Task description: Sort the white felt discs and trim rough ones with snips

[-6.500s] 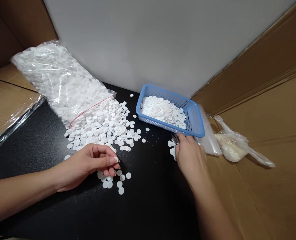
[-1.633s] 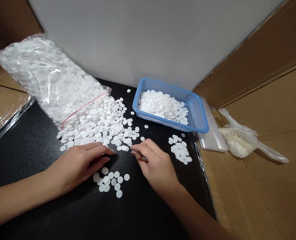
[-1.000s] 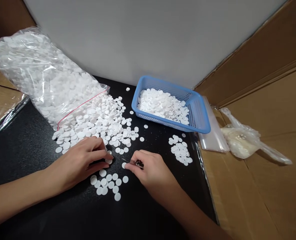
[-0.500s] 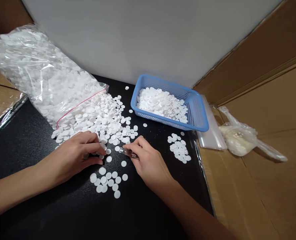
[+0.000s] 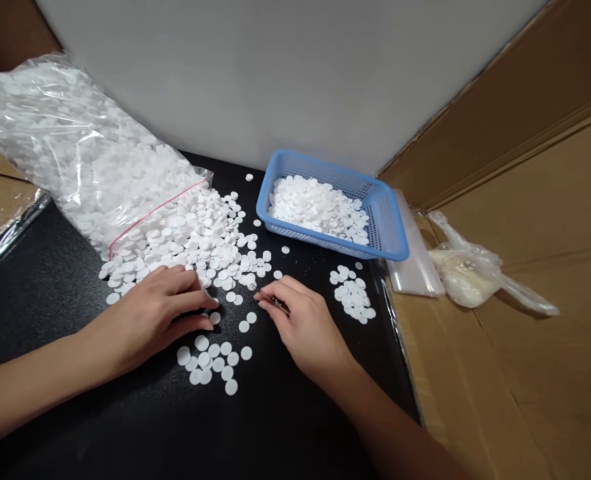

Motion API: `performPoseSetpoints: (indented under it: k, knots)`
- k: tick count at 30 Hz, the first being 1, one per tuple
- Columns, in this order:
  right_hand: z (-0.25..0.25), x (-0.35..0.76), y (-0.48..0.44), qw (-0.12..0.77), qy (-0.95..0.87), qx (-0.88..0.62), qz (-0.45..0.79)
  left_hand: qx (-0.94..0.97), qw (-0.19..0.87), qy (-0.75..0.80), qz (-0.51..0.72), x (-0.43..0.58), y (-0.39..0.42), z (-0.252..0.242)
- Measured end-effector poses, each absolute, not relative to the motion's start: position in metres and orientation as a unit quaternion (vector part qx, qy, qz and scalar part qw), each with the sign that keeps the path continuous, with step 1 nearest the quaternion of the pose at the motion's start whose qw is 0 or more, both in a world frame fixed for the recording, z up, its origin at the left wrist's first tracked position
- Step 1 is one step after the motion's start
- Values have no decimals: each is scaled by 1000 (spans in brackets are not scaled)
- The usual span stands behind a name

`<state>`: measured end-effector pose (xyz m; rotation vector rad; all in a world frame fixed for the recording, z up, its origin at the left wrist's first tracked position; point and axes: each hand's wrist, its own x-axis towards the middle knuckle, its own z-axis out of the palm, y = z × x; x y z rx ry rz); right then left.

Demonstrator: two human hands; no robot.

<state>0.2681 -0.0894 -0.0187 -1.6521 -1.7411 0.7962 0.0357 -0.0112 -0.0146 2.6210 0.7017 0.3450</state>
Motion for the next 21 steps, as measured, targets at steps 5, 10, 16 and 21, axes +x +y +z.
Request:
performPoseSetpoints:
  k: [5, 10, 16, 21]
  knots:
    - [-21, 264, -95, 269, -704, -568, 331, 938, 214, 249, 108, 41, -15, -15]
    - [-17, 260, -96, 225, -710, -584, 324, 921, 260, 256, 134, 39, -16, -17]
    - [-14, 259, -95, 241, -691, -594, 332, 917, 291, 235, 138, 39, -15, -15]
    - [-22, 258, -90, 297, -678, -597, 309, 934, 257, 201, 146, 42, -16, -16]
